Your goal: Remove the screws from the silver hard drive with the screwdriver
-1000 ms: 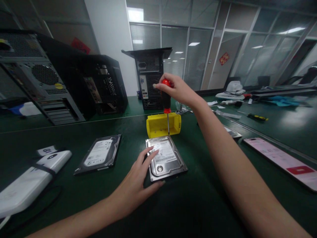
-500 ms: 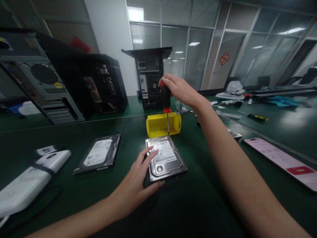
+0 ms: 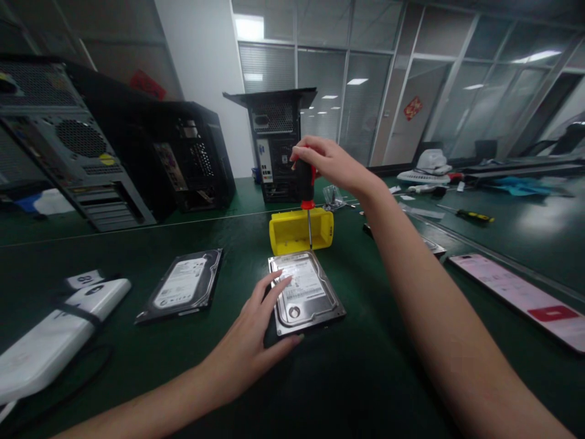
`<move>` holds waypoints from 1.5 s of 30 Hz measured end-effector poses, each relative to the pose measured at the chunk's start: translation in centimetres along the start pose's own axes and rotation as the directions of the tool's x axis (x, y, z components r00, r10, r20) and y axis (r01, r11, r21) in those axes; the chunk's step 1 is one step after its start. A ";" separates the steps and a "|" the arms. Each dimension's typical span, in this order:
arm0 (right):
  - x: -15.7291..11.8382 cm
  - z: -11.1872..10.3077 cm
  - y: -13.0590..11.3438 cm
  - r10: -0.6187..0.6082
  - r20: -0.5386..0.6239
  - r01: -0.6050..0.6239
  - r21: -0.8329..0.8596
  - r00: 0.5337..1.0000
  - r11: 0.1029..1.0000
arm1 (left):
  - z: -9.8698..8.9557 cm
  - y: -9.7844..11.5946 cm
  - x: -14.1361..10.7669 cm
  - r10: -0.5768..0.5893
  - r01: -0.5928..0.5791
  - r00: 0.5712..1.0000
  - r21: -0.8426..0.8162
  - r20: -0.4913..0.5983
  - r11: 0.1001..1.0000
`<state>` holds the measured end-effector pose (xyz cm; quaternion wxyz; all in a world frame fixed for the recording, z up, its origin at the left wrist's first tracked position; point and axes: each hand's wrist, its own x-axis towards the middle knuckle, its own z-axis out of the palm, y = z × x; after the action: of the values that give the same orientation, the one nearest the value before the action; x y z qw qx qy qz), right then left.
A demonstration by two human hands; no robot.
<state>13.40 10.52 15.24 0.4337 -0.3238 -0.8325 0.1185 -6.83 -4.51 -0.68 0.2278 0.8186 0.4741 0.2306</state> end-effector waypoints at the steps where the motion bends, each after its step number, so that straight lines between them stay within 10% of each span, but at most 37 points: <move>1: 0.0 0.0 0.0 0.002 -0.001 -0.002 0.001 1.000 1.000 | 0.0 0.0 0.0 -0.005 0.005 1.000 0.004 0.010 1.000; 45: -0.2 -0.2 1.0 0.024 -0.028 -0.025 -0.037 0.999 0.999 | -0.4 -0.1 0.1 -0.057 0.056 0.997 0.027 0.046 0.998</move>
<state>14.09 11.12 14.76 0.4377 -0.3434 -0.8244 0.1038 -7.04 -4.32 -0.40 0.2348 0.8128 0.4947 0.1990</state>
